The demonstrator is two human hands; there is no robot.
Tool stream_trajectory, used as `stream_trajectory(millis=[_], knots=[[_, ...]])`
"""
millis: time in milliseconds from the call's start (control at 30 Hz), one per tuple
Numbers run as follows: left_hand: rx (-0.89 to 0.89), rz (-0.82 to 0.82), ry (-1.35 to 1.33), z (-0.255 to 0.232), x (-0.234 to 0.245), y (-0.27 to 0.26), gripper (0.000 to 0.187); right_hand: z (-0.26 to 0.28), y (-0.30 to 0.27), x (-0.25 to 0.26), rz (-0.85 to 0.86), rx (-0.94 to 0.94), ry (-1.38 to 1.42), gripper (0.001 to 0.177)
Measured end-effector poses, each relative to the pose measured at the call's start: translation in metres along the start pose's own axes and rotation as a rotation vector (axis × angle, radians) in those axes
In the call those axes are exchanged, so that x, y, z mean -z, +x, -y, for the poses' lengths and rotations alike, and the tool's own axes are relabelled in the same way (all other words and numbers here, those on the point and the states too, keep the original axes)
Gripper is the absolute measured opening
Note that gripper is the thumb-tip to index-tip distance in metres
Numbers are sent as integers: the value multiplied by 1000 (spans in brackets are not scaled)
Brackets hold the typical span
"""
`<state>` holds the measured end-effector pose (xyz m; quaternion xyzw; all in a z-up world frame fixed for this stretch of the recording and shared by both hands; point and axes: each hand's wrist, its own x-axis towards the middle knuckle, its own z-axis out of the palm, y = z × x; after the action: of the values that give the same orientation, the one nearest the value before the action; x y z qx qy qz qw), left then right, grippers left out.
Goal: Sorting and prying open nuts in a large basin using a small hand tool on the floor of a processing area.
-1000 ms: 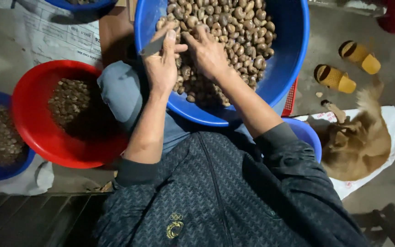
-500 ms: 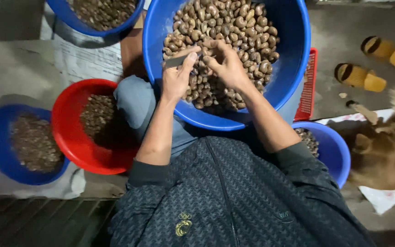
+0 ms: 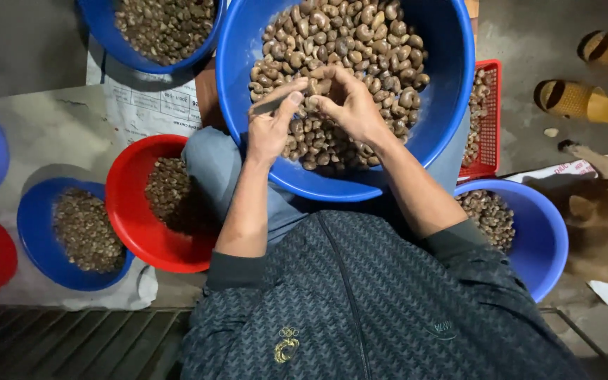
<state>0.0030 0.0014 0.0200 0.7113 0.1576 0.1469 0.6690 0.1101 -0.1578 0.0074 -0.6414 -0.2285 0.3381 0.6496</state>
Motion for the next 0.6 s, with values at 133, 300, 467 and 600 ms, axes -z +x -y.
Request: stream_trajectory(millis=[133,300,467,600], knots=[[-57,61,-28,9,-1,1,20,-5,-1,-1,-72,121,-295,39],[-243,23,-1,30,-5,5,15,-42,2,3,-140,189,-309,40],[-246,-44,-9,46,-8,4,12,-33,-2,-3,-113,187,-381,33],[-248,-43,20,54,-8,2,13,-36,-2,-5,-117,180,-456,35]])
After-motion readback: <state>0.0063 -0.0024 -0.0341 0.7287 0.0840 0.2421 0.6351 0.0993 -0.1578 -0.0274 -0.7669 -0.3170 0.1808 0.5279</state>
